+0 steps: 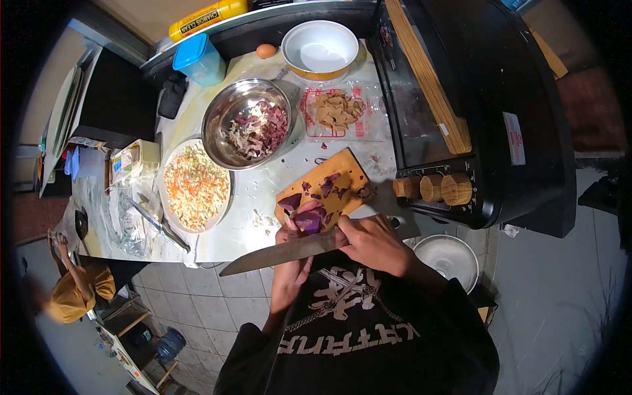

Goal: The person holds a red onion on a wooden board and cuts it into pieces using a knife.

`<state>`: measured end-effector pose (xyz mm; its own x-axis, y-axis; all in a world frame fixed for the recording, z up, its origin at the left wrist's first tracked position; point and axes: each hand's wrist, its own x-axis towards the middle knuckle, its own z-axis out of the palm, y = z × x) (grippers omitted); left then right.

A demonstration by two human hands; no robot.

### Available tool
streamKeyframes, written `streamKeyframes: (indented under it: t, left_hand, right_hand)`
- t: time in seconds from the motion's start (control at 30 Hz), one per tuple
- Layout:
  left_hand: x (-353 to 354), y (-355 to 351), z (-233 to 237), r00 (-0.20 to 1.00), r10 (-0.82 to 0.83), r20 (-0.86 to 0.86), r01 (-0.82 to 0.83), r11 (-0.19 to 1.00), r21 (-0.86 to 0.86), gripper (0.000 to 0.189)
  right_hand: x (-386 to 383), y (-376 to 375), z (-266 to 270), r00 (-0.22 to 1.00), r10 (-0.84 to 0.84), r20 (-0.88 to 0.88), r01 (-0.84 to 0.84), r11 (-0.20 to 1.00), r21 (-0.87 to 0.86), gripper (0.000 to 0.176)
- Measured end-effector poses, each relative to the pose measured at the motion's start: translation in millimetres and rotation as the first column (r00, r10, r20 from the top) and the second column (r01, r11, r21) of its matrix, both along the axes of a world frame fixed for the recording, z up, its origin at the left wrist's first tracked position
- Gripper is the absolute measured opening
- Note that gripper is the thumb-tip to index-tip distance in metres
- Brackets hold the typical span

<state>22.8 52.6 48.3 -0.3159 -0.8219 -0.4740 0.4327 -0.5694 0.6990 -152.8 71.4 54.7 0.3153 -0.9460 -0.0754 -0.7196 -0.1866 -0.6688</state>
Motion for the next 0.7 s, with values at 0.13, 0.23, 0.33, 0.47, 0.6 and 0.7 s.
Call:
streamKeyframes:
  t: [0.13,0.23,0.33,0.47,0.6,0.7]
  left_hand:
    - [-3,-3,-7,0.999,0.028,0.028,-0.027,0.999,-0.028,0.045]
    - [-3,-2,-9,0.997,0.048,0.055,-0.045,0.998,-0.048,0.050]
    - [1,-2,-9,0.999,0.019,0.029,-0.019,1.000,-0.018,0.050]
    - [-3,-6,-5,0.998,0.002,0.056,0.000,0.999,-0.042,0.055]
    - [-2,-5,-2,1.000,0.023,0.002,-0.023,0.999,-0.033,0.054]
    - [12,1,-18,0.991,-0.103,-0.080,0.089,0.983,-0.163,0.048]
  right_hand:
    - [2,1,3,0.999,-0.019,-0.033,0.019,1.000,0.013,0.022]
    - [1,0,6,0.997,-0.039,-0.064,0.040,0.999,0.006,0.021]
    - [-2,0,3,1.000,-0.013,-0.015,0.014,1.000,0.026,0.021]
    - [-2,0,3,0.999,-0.023,-0.038,0.025,0.998,0.050,0.024]
    - [-4,1,-1,0.999,-0.036,-0.016,0.037,0.997,0.062,0.025]
    - [-5,-1,2,0.999,-0.031,-0.006,0.032,0.995,0.094,0.025]
